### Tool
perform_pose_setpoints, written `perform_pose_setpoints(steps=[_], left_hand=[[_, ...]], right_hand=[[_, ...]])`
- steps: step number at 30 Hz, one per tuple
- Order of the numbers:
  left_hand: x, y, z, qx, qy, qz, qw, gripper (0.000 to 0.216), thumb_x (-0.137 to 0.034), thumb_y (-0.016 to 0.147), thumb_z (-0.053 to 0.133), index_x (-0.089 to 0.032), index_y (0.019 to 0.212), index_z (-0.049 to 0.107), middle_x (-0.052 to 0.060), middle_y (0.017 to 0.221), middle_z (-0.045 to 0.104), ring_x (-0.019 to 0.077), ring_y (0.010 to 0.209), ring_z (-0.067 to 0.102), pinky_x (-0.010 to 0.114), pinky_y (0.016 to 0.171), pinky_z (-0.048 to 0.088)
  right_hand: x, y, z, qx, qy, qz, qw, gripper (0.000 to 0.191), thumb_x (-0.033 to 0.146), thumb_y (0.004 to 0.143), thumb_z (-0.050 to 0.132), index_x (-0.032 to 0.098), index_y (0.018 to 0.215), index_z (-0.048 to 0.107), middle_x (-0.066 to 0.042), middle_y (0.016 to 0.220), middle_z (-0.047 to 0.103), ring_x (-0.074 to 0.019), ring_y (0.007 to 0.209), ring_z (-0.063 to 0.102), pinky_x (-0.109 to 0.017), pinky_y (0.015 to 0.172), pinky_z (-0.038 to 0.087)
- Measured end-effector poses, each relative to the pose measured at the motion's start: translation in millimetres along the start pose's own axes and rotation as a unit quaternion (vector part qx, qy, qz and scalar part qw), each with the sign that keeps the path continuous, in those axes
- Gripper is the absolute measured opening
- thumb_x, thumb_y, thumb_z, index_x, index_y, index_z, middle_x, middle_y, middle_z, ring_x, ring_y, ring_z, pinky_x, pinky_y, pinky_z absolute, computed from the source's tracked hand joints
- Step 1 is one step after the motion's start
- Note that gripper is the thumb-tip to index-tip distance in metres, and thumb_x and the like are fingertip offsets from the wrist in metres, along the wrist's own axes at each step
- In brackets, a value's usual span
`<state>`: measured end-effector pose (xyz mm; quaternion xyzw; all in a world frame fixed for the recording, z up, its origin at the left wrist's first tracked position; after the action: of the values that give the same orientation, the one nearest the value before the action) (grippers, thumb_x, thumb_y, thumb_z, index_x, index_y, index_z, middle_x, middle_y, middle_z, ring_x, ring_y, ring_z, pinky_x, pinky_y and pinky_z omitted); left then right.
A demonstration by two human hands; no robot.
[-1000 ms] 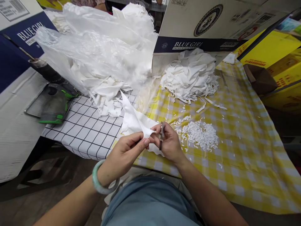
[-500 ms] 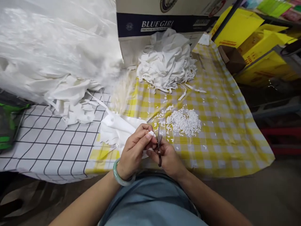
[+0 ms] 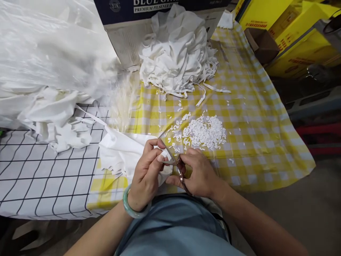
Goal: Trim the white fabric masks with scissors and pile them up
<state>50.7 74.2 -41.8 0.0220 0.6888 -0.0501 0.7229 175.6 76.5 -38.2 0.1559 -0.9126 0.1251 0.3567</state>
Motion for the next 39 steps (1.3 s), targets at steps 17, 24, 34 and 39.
perform_pose_setpoints(steps=[17,24,34,39], left_hand=[[-0.6,-2.5,1.2,0.010,0.014,0.034,0.999,0.029,-0.027,0.099,0.042,-0.019,0.076,0.059,0.008,0.101,0.046,0.0219,0.099,0.048,0.032,0.075,0.047],[-3.0,-0.8,4.7,0.015,0.029,0.045,0.998,0.028,-0.023,0.100,0.041,-0.019,0.077,0.058,0.007,0.101,0.047,0.0218,0.103,0.047,0.034,0.085,0.045],[-4.3,17.5,24.0,0.058,0.106,0.066,0.990,0.030,-0.023,0.100,0.039,-0.019,0.076,0.056,0.007,0.099,0.048,0.0200,0.100,0.047,0.032,0.087,0.045],[-9.4,24.9,39.4,0.115,0.185,0.090,0.972,0.029,-0.020,0.100,0.038,-0.018,0.078,0.056,0.009,0.100,0.053,0.0202,0.106,0.052,0.033,0.091,0.047]], right_hand=[[7.8,7.6,-2.6,-0.011,0.009,-0.042,0.999,0.050,0.062,0.070,0.074,0.021,0.055,0.050,0.001,0.053,0.053,-0.0147,0.059,0.046,-0.031,0.069,0.034],[5.1,7.9,-3.7,-0.026,0.001,-0.041,0.999,0.053,0.064,0.072,0.072,0.020,0.052,0.049,0.001,0.052,0.050,-0.0127,0.055,0.045,-0.029,0.066,0.034],[-30.1,0.5,-14.1,-0.079,-0.078,0.044,0.993,0.054,0.060,0.074,0.070,0.020,0.046,0.046,0.000,0.048,0.047,-0.0126,0.052,0.040,-0.029,0.059,0.029],[-63.3,3.4,-17.9,-0.046,0.027,0.140,0.989,0.054,0.063,0.079,0.062,0.020,0.050,0.046,0.003,0.047,0.044,-0.0105,0.048,0.035,-0.026,0.050,0.024]])
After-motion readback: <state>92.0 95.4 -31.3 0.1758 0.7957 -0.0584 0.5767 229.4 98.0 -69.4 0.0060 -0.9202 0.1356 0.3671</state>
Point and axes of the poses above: each hand's wrist, its own y-axis towards the middle knuckle, its own z-axis out of the palm, x = y × z, the point moved 10 cm from there along y, towards the middle knuckle
